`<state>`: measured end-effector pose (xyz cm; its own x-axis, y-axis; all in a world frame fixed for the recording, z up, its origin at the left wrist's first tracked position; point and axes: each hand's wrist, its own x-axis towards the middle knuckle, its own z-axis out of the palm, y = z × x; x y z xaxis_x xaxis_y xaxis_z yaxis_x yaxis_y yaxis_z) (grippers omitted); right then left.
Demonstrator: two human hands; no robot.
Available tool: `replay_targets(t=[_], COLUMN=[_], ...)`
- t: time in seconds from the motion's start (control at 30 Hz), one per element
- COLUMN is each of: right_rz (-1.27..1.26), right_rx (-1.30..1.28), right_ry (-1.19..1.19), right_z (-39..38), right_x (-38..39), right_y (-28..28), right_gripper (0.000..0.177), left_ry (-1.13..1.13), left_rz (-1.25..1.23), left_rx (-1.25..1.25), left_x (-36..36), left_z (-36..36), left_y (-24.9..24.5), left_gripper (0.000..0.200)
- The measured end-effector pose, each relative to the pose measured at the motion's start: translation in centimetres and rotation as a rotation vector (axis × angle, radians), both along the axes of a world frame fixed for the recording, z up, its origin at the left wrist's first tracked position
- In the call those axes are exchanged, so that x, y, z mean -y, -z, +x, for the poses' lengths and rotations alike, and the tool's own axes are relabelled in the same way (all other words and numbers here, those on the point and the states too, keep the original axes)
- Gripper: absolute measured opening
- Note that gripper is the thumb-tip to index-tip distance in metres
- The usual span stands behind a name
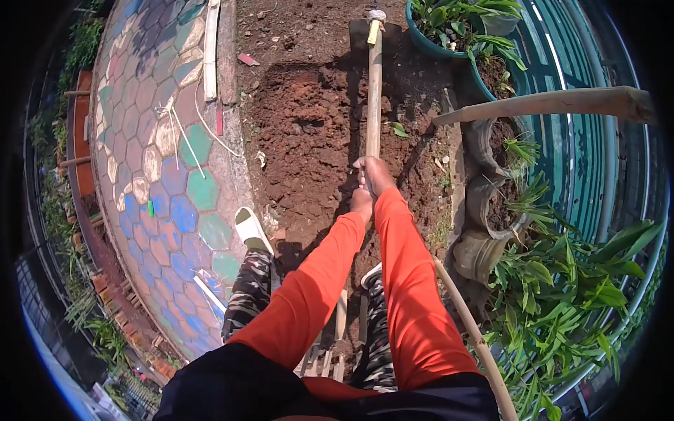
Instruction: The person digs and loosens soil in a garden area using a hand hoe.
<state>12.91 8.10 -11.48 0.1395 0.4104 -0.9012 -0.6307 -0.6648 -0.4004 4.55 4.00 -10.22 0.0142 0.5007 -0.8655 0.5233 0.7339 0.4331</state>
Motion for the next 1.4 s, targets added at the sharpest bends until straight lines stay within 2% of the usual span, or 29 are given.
replay_targets(t=[0.07,0.13,0.17,0.27,0.37,0.4,0.47,0.53,0.57,0.63,0.67,0.73,0.77,0.8,0.83,0.9,0.93,0.97,1.0,1.03,1.1,1.17,1.2,1.23,1.27,1.3,1.33,1.37,1.4], right_rz=[-0.060,-0.014,-0.116,-0.160,-0.053,-0.060,-0.099,-0.112,-0.076,0.028,0.016,0.040,0.106,0.125,0.145,0.005,-0.023,0.009,-0.033,-0.073,-0.100,-0.052,-0.073,-0.123,-0.130,-0.220,-0.188,-0.216,-0.220], right_rx=[-0.102,-0.121,-0.062,0.004,0.140,0.163,0.031,-0.043,-0.106,-0.131,-0.146,-0.093,-0.023,0.032,0.084,0.182,0.229,0.334,0.516,0.762,0.863,0.951,0.932,1.047,1.150,1.088,1.024,1.011,1.003], right_ry=[0.023,0.007,0.004,-0.068,-0.159,-0.126,-0.096,-0.095,-0.012,0.101,0.126,0.162,0.169,0.124,0.079,-0.124,-0.252,-0.322,-0.517,-0.744,-0.698,-0.708,-0.677,-0.762,-0.834,-0.888,-0.827,-0.753,-0.736], right_z=[-1.5,-1.5,-1.5,-1.3,-2.9,-3.6,-5.4,-7.3,-7.9,-8.5,-8.4,-8.0,-7.9,-7.3,-6.4,-4.6,-3.2,-2.5,-1.5,0.7,1.3,0.6,-0.1,-0.1,1.6,1.1,0.9,0.3,0.5], right_x=[1.7,2.1,1.3,0.8,1.1,1.1,2.4,3.9,4.2,4.8,5.3,6.2,6.3,6.5,6.6,4.9,4.4,3.5,2.3,2.0,-2.8,-8.0,-10.5,-12.7,-14.8,-17.3,-19.2,-21.4,-23.2], right_y=[0.2,-3.1,-5.6,-8.3,-11.4,-11.1,-8.1,-6.4,-6.3,-6.4,-7.2,-8.9,-11.6,-13.3,-14.9,-21.1,-22.2,-24.2,-24.0,-21.3,-22.4,-24.4,-25.5,-25.5,-23.5,-25.3,-26.4,-27.3,-27.6], right_gripper=[0.011,0.013,0.014,0.011,0.013,0.020,0.021,0.021,0.023,0.025,0.026,0.030,0.038,0.041,0.045,0.045,0.042,0.044,0.042,0.039,0.030,0.027,0.024,0.035,0.031,0.027,0.024,0.014,0.014], left_ry=[-0.018,0.144,0.118,0.006,0.085,0.018,-0.053,0.130,0.109,0.302,0.404,0.445,0.501,0.572,0.562,0.737,0.717,0.605,0.491,0.495,0.600,0.699,0.746,0.795,0.795,0.698,0.602,0.611,0.633], left_rz=[0.012,-0.026,0.056,0.076,-0.034,0.039,0.108,-0.084,-0.090,-0.003,0.051,0.044,0.043,0.034,0.112,0.064,0.069,0.257,0.443,0.503,0.658,0.795,0.720,0.647,0.636,0.599,0.569,0.562,0.491], left_rx=[-0.041,-0.002,0.046,0.064,0.098,0.103,0.096,-0.085,-0.096,-0.102,-0.027,0.011,0.053,0.150,0.360,0.374,0.376,0.333,0.286,0.087,-0.230,-0.361,-0.378,-0.391,-0.388,-0.313,-0.237,-0.226,-0.182], left_x=[0.3,2.1,2.6,2.1,4.3,5.4,6.5,7.0,6.8,6.5,6.8,3.5,2.3,2.0,3.2,1.1,1.3,2.0,2.3,2.2,2.3,2.5,2.3,1.8,1.8,1.8,1.1,-0.1,-1.3], left_z=[-0.7,-2.0,-2.1,-1.6,-3.7,-4.5,-6.2,-8.7,-9.4,-10.6,-11.3,-10.4,-10.2,-10.5,-11.7,-13.7,-15.5,-17.6,-19.7,-22.1,-28.0,-33.7,-35.5,-37.0,-38.0,-38.8,-39.5,-40.5,-41.4], left_y=[0.0,-1.7,-1.5,-6.8,-6.7,-8.0,-8.9,-8.5,-8.5,-9.0,-7.5,-13.8,-16.6,-17.3,-16.3,-21.2,-21.6,-21.7,-22.0,-22.8,-23.3,-24.4,-26.0,-27.4,-27.8,-28.2,-28.2,-27.5,-26.4], left_gripper=[0.042,0.038,0.036,0.036,0.036,0.033,0.031,0.029,0.029,0.034,0.054,0.052,0.050,0.055,0.050,0.043,0.043,0.042,0.041,0.034,0.022,0.021,0.025,0.030,0.030,0.035,0.040,0.040,0.041])
